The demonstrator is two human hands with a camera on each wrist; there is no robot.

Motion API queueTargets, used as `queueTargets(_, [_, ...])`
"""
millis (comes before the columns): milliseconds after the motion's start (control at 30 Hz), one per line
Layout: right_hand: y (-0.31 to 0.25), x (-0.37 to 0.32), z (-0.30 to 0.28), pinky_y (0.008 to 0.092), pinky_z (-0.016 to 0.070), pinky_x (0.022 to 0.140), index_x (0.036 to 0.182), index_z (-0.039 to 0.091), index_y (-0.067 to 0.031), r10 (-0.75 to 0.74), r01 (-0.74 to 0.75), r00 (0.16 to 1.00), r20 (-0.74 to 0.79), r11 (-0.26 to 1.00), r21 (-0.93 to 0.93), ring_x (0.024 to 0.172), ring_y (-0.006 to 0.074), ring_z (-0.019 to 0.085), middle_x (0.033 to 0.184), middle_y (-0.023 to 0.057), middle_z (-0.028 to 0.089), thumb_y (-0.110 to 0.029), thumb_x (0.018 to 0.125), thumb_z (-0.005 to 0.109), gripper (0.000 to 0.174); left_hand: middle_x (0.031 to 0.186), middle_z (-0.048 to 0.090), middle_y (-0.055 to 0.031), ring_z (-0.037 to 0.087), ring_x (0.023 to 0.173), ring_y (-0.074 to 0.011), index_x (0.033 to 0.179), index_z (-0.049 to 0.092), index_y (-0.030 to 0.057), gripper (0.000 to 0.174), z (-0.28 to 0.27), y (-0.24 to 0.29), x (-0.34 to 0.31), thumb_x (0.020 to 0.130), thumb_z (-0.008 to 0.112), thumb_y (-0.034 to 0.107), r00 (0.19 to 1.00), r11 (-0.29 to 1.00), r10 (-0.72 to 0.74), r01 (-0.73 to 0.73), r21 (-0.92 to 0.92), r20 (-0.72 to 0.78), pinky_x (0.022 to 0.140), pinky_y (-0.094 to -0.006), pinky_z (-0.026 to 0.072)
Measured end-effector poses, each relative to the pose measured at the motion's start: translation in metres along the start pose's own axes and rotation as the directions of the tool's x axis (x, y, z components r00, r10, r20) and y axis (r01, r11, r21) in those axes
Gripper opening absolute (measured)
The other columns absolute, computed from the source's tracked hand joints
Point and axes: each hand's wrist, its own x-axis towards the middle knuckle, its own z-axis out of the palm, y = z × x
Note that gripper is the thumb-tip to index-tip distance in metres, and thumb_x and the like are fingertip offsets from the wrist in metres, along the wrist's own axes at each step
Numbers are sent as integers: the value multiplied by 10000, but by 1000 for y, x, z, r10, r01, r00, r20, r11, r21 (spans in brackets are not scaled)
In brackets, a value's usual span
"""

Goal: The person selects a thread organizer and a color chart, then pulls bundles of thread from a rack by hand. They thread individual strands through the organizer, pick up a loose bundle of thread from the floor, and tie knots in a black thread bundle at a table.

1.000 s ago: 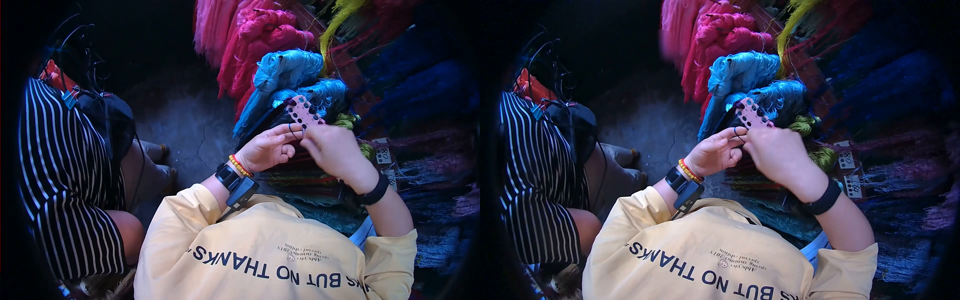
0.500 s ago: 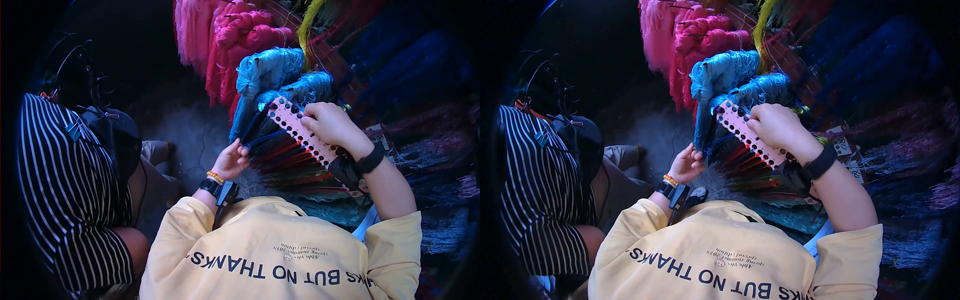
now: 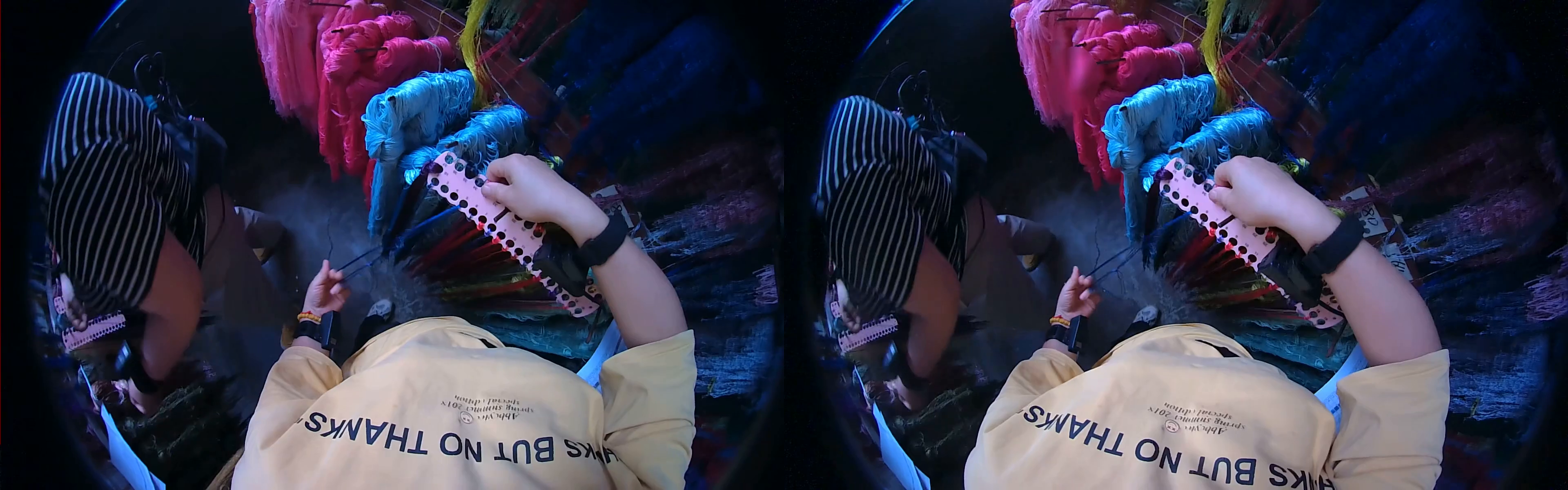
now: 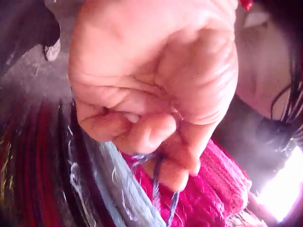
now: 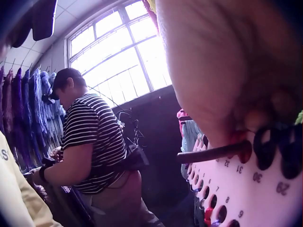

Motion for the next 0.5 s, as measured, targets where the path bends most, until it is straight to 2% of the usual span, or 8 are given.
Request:
queueTargets(100, [1, 2, -2, 410, 465, 741, 841, 649, -58, -3, 3, 1000, 0, 1000, -12, 819, 317, 606, 827, 161, 632, -256, 794, 592, 211, 546, 486, 39, 370, 396, -94, 736, 607, 151, 337, -107, 15, 5, 905, 476, 410, 993, 999, -24, 19, 47, 114, 480, -260, 376])
queueTargets(167, [0, 2, -2, 408, 466, 737, 846, 650, -60, -9, 9, 1000, -3, 1000, -16, 821, 317, 606, 832, 161, 633, -254, 789, 595, 210, 500, 370, 35, 334, 379, -112, 846, 578, 172, 289, -166, 20, -28, 870, 505, 451, 869, 957, 84, 66, 282, -488, 434, -265, 349])
queueTargets(233, [0, 1, -2, 407, 467, 732, 852, 652, -62, -9, 8, 1000, -11, 1000, -16, 824, 317, 606, 837, 160, 634, -253, 785, 598, 210, 519, 367, 3, 317, 393, -117, 952, 547, 163, 336, -219, 11, -52, 841, 523, 479, 672, 943, 251, -8, 332, -697, 429, -285, 346])
queueTargets(300, [1, 2, -1, 405, 470, 736, 860, 654, -65, 10, -10, 1000, 10, 1000, -12, 828, 315, 607, 843, 158, 636, -259, 777, 604, 216, 627, 523, -65, 496, 508, -167, 968, 581, 106, 351, -269, 14, -65, 843, 530, 429, 533, 896, 302, 123, 426, -790, 521, -344, 432])
queueTargets(333, [1, 3, -2, 405, 470, 739, 857, 655, -65, 16, -16, 1000, 18, 1000, -8, 830, 311, 609, 842, 156, 638, -264, 779, 603, 221, 712, 558, -92, 535, 599, -195, 987, 584, 83, 362, -276, 20, -57, 836, 543, 410, 562, 665, 397, 369, 650, -725, 574, -356, 447])
queueTargets(400, [0, 3, -4, 406, 471, 747, 866, 654, -66, 34, -34, 999, 34, 999, 5, 838, 306, 611, 846, 153, 641, -278, 782, 601, 234, 881, 629, -146, 614, 781, -250, 1023, 591, 36, 389, -282, 34, -35, 824, 570, 370, 694, -70, 475, 643, 763, -541, 680, -381, 477])
queueTargets(467, [-1, 2, -8, 409, 472, 758, 889, 650, -69, 59, -61, 997, 49, 998, 26, 851, 303, 613, 859, 149, 644, -295, 787, 598, 254, 1061, 606, -194, 586, 982, -320, 1058, 585, 3, 423, -164, 33, -15, 791, 623, 329, 770, -4, 570, 353, 936, -288, 769, -382, 472])
queueTargets(500, [-2, -2, -11, 394, 476, 739, 900, 645, -59, 36, -36, 999, -6, 999, 2, 832, 294, 617, 851, 143, 646, -289, 787, 601, 260, 1033, 617, -140, 606, 897, -247, 1074, 582, 4, 399, -163, 34, 20, 795, 639, 284, 797, -15, 602, 77, 997, -53, 730, -338, 483])
